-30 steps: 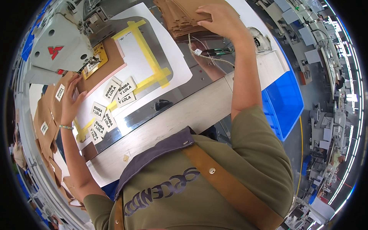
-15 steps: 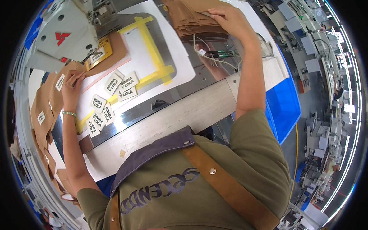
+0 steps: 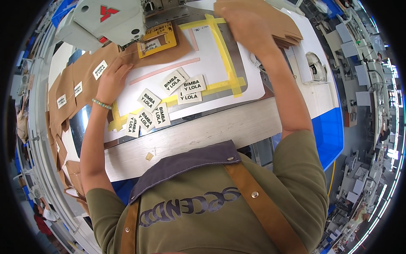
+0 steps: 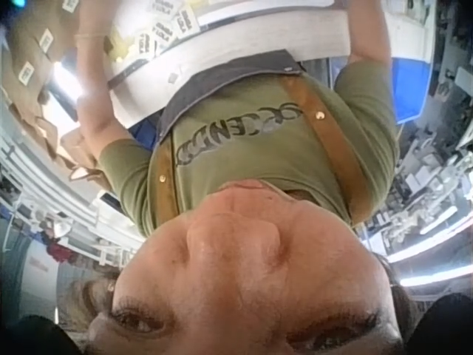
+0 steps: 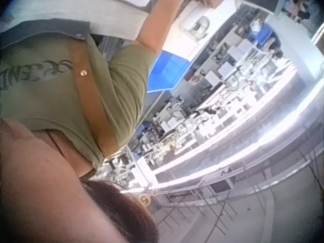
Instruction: Sewing brand labels onto fabric pieces using an industrial sewing machine.
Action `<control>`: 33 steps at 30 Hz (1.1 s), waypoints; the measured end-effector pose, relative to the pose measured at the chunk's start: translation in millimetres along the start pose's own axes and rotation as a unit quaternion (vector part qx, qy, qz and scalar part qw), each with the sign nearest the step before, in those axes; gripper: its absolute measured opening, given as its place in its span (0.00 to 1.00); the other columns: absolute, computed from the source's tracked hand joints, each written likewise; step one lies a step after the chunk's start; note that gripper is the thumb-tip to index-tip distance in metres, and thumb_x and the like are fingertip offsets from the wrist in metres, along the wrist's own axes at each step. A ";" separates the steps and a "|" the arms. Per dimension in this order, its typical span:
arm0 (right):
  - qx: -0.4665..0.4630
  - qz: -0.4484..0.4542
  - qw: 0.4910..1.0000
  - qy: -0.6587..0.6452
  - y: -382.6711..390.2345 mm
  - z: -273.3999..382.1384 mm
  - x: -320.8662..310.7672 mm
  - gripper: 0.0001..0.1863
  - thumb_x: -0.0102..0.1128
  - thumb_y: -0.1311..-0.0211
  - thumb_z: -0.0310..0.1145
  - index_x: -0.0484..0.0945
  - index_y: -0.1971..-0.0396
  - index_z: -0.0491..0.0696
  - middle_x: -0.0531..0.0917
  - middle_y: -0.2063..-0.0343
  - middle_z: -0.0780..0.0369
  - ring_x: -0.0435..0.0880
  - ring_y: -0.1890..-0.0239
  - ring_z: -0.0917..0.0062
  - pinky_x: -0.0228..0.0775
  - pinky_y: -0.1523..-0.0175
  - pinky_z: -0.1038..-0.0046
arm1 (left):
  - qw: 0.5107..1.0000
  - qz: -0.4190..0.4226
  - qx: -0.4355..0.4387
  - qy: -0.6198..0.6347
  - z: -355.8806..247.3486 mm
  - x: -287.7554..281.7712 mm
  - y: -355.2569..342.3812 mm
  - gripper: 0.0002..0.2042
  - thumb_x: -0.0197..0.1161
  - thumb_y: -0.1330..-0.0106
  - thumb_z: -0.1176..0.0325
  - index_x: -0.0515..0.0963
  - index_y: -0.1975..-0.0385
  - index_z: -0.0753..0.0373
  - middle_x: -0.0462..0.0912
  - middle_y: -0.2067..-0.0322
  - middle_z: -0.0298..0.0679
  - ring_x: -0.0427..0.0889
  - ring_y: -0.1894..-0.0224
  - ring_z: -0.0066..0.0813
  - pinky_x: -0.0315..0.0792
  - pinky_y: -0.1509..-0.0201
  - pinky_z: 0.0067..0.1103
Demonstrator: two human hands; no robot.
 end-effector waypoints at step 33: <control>-0.161 0.053 0.971 -0.171 -12.2 126.2 30.6 0.15 0.67 0.26 0.44 0.88 0.53 0.49 0.89 0.48 0.65 0.85 0.46 0.69 0.77 0.37 0.65 | 0.979 0.156 -0.130 -0.030 -54.2 6.2 38.0 0.33 0.63 0.24 0.58 0.66 0.20 0.54 0.67 0.20 0.32 0.55 0.15 0.46 0.53 0.14 0.44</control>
Point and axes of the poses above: each hand's wrist, its own y-axis away from the middle knuckle, its own x-axis out of the palm, z = x × y, the point moved 8 cm from there along -y, towards the middle knuckle
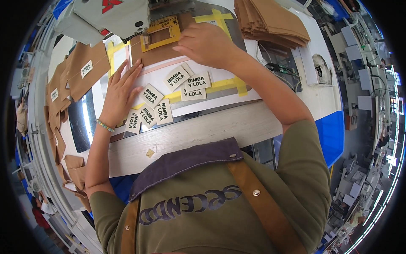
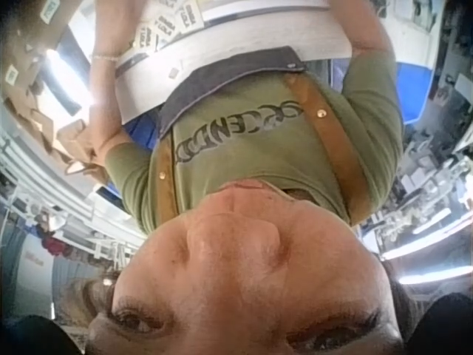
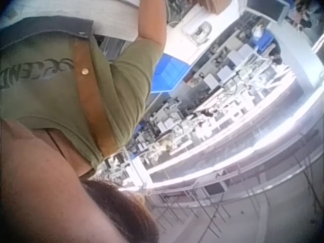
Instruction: Sewing brand labels onto fabric pieces using an industrial sewing machine.
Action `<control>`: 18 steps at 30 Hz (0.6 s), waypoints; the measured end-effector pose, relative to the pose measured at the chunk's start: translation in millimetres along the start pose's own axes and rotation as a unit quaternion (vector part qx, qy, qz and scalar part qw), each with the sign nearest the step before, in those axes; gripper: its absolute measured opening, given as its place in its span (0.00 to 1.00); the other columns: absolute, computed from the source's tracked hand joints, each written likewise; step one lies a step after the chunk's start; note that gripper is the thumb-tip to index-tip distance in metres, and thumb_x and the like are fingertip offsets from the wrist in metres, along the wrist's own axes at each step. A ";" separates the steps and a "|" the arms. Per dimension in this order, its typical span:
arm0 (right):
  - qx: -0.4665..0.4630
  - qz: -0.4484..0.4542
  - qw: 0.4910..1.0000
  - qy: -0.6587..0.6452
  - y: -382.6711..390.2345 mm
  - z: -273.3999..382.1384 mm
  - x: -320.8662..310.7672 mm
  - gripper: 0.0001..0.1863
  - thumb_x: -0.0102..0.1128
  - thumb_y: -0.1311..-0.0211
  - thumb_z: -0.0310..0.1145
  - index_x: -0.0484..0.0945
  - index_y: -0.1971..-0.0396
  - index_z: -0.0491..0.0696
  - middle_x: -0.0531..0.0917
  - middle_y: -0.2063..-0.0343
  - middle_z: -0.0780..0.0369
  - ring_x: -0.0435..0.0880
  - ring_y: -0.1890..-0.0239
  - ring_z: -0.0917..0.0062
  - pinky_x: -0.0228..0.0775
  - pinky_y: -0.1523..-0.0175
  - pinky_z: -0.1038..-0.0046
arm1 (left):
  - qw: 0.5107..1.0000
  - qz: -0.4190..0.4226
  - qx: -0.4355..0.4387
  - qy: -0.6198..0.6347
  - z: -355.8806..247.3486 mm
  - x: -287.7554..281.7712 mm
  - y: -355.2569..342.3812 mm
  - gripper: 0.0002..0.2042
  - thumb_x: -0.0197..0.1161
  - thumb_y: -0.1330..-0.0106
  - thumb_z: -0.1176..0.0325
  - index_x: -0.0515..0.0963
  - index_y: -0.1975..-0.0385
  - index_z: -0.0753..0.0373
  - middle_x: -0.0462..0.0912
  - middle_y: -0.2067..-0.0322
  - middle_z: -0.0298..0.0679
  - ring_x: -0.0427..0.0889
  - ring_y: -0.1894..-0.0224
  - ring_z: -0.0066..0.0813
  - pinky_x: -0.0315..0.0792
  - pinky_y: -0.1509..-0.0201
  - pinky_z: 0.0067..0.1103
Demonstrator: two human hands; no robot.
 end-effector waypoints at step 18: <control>0.070 0.087 0.993 -0.023 74.9 -13.1 11.5 0.34 0.46 0.16 0.57 0.67 0.20 0.54 0.64 0.18 0.63 0.54 0.14 0.64 0.38 0.11 0.51 | 0.998 -0.045 -0.014 0.031 2.5 -4.1 10.1 0.28 0.64 0.24 0.65 0.73 0.25 0.59 0.72 0.22 0.36 0.60 0.17 0.47 0.56 0.15 0.42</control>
Point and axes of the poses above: each hand's wrist, its own y-axis away from the middle knuckle, its own x-axis out of the palm, z = x × y, the point moved 8 cm from there along -y, towards the middle knuckle
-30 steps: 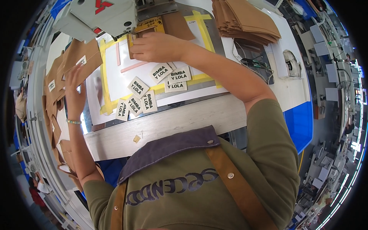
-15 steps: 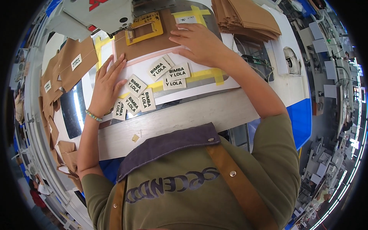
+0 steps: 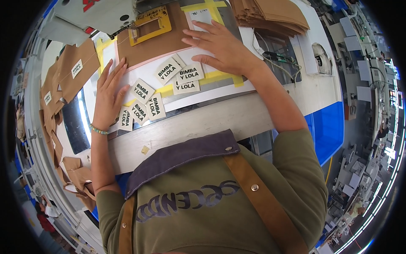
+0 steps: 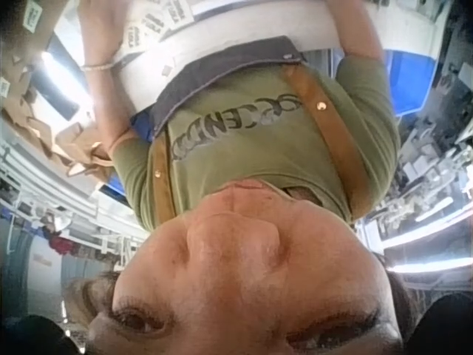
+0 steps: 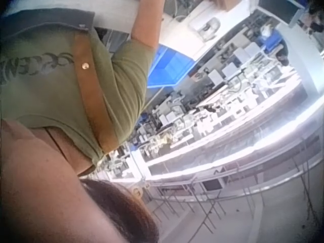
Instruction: Sewing brand labels onto fabric pieces using an industrial sewing machine.
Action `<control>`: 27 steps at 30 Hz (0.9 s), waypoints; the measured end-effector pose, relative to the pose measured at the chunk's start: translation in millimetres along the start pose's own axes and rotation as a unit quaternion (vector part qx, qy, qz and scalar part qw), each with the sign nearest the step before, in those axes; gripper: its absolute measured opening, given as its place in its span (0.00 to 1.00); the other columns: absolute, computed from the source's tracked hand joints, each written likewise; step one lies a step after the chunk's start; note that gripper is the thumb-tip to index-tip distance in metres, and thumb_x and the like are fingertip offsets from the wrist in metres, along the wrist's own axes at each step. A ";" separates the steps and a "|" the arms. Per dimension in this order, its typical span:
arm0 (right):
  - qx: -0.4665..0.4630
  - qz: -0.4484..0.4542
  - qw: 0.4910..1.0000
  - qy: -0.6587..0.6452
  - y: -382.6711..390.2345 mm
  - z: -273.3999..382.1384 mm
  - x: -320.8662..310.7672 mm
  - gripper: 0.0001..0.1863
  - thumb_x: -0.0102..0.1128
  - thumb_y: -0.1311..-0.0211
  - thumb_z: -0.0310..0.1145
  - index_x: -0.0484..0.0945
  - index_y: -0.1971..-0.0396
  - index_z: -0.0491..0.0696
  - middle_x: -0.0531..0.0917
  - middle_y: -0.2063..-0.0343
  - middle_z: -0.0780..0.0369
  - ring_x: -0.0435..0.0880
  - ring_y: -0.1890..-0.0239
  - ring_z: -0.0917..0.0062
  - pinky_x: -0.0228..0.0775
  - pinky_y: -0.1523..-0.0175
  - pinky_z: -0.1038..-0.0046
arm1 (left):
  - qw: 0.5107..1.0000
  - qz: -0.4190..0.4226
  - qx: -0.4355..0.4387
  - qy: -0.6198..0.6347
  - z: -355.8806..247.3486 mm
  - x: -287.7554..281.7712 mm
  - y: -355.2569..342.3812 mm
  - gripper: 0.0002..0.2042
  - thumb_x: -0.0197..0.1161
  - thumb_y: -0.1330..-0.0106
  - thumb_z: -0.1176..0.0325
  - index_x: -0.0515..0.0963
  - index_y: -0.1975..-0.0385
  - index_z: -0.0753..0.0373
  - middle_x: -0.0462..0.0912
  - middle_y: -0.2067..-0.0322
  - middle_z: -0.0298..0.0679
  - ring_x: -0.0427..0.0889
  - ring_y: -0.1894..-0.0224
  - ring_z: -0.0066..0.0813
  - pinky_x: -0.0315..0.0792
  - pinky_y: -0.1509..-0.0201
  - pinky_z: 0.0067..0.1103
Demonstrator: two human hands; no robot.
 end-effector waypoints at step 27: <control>0.005 0.012 0.999 0.053 -1.4 -0.4 11.5 0.36 0.47 0.18 0.63 0.71 0.22 0.56 0.64 0.18 0.66 0.54 0.15 0.66 0.39 0.12 0.48 | 1.000 -0.005 0.004 0.007 4.8 2.8 4.9 0.28 0.68 0.26 0.62 0.75 0.27 0.57 0.71 0.22 0.33 0.62 0.18 0.48 0.57 0.16 0.42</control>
Point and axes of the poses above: each hand's wrist, its own y-axis away from the middle knuckle, its own x-axis out of the palm, z = x × y, the point moved 8 cm from there along -y, towards the middle knuckle
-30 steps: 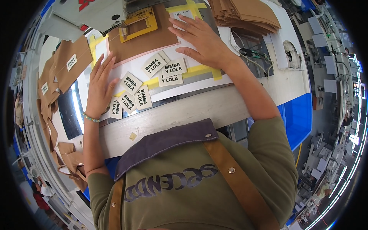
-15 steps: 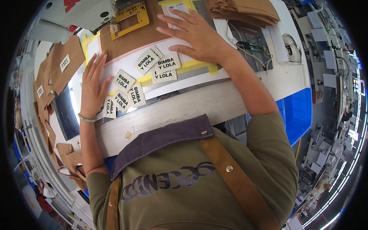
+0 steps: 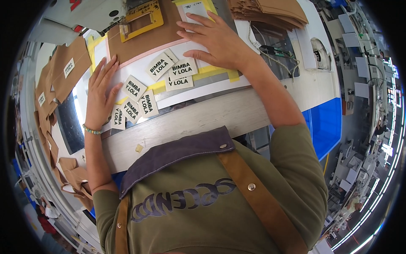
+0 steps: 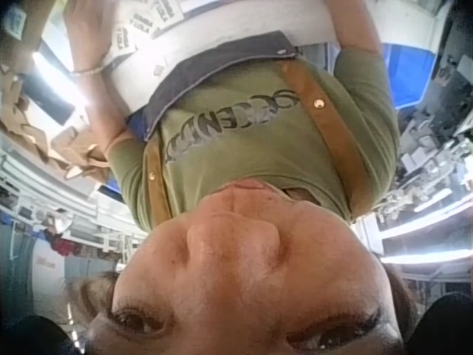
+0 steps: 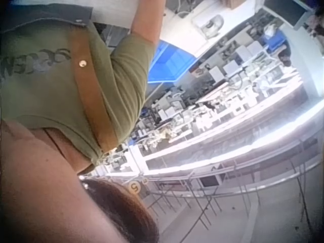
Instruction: Sewing brand labels onto fabric pieces using an industrial sewing machine.
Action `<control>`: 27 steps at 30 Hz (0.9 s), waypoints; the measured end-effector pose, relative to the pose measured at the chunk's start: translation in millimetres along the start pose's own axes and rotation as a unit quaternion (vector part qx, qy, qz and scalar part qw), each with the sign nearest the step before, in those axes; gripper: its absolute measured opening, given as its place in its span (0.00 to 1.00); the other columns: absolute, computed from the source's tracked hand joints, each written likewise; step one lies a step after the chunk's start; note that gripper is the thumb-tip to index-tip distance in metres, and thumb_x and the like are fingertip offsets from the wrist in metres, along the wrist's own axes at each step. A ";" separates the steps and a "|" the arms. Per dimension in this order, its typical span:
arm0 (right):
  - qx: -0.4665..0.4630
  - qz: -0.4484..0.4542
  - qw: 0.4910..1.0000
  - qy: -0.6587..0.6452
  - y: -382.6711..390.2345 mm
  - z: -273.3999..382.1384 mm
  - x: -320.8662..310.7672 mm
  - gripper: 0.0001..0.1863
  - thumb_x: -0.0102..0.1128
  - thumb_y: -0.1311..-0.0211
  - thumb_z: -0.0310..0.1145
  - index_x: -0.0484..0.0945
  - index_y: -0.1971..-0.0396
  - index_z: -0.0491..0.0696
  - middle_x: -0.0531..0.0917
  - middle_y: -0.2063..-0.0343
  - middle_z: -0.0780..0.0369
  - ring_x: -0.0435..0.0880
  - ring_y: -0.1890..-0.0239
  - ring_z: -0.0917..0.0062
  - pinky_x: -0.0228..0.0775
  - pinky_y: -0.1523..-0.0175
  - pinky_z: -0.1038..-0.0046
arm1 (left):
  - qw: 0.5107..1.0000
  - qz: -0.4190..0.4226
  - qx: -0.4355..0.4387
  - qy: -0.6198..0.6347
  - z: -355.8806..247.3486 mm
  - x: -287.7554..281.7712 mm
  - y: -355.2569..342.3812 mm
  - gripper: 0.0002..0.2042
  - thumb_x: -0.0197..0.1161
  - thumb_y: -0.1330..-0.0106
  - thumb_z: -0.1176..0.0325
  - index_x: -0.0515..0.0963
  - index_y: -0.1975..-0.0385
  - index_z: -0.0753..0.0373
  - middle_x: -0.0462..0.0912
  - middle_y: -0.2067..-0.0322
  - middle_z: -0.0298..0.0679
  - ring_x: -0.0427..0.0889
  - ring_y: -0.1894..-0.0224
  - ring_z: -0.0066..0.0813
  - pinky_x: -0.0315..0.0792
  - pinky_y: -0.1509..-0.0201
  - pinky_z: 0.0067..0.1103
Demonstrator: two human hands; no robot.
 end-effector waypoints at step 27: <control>-0.067 -0.260 0.963 0.030 -78.2 51.4 -68.7 0.08 0.73 0.46 0.29 0.87 0.65 0.50 0.88 0.61 0.66 0.87 0.55 0.71 0.80 0.50 0.64 | 0.989 0.040 0.095 0.106 -48.3 -24.5 9.7 0.39 0.65 0.29 0.39 0.71 0.24 0.57 0.65 0.19 0.45 0.59 0.18 0.55 0.55 0.15 0.46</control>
Point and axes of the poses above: each hand's wrist, its own y-axis away from the middle knuckle, its own x-axis out of the palm, z = x × y, the point moved 8 cm from there along -y, towards the middle knuckle
